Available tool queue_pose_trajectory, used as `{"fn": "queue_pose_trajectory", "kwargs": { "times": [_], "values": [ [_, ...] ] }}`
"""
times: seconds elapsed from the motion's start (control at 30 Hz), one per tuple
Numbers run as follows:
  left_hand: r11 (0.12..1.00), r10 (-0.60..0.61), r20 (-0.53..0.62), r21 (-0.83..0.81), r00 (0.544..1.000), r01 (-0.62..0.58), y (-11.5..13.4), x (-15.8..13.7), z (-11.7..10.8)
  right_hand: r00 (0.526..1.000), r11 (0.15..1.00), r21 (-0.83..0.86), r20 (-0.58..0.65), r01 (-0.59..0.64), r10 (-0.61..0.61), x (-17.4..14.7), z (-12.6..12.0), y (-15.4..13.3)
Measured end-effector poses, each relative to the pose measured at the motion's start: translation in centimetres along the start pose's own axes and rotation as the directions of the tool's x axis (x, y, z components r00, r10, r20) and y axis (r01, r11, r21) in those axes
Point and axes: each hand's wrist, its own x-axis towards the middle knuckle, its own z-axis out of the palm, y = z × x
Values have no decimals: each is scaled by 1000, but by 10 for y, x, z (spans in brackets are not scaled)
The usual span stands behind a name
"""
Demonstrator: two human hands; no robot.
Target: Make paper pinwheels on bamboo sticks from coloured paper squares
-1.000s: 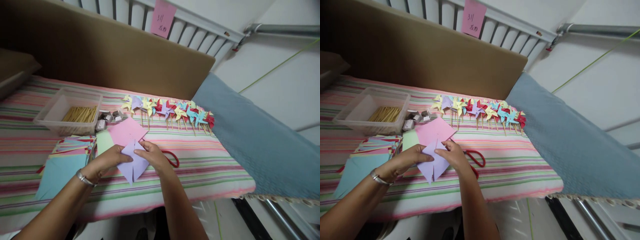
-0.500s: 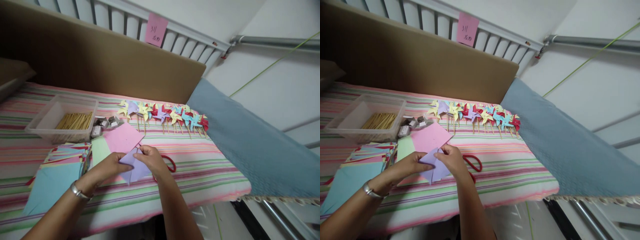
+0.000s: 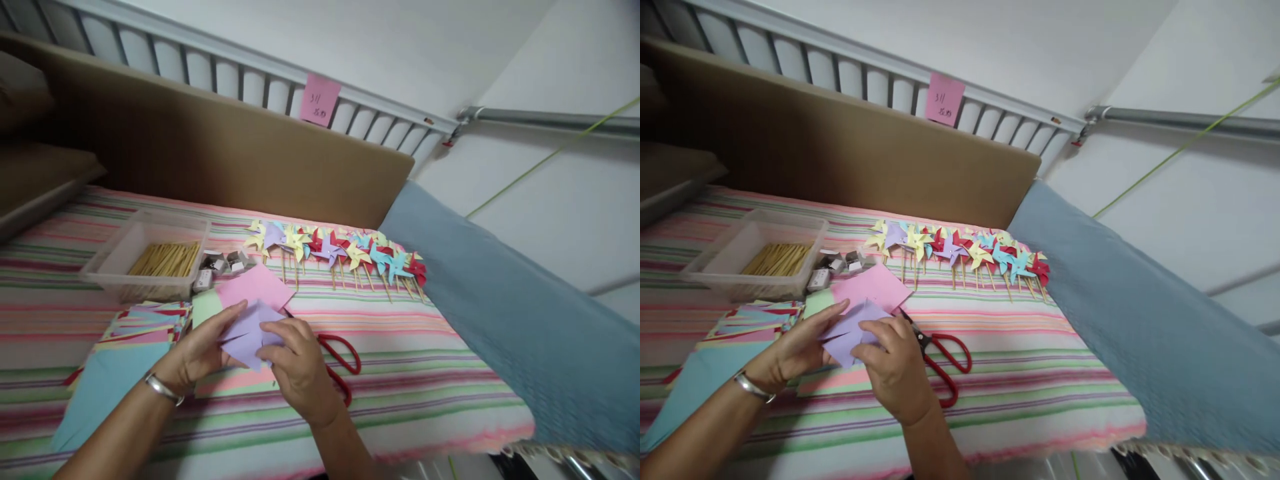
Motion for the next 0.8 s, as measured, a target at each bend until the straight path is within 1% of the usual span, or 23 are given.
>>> {"fn": "queue_pose_trajectory", "kwargs": {
  "times": [0.07, 0.13, 0.27, 0.37, 0.43, 0.53, 0.67, 0.8],
  "values": [
    [999, 37, -17, 5, 999, -37, -2, 1, -1, 1000, 1000, 7, 25, 5, -5, -1, 2, 0],
    [997, 57, -33, 61, 998, -55, -2, 2, -3, 998, 1000, 3, 63, -11, 11, -1, 3, 1],
    [986, 100, -146, 150, 984, -78, -2, 1, -3, 991, 997, -23, 113, -75, 77, -1, 6, 0],
    [982, 100, -192, 176, 976, -66, -1, 0, -1, 987, 994, -22, 116, -109, 111, -2, 9, 1],
    [981, 98, -193, 184, 976, -62, 0, 0, -2, 986, 991, -8, 101, -136, 136, -2, 11, 1],
    [973, 135, -194, 210, 972, -93, 0, 2, -5, 979, 981, 25, 72, -193, 191, -3, 14, 0],
    [960, 186, -189, 244, 964, -138, 0, 4, -7, 955, 949, 109, 79, -294, 287, -2, 16, -1],
    [954, 196, -191, 263, 962, -143, -2, 5, -4, 902, 880, 196, 109, -432, 418, 0, 18, 0]
  ]
}}
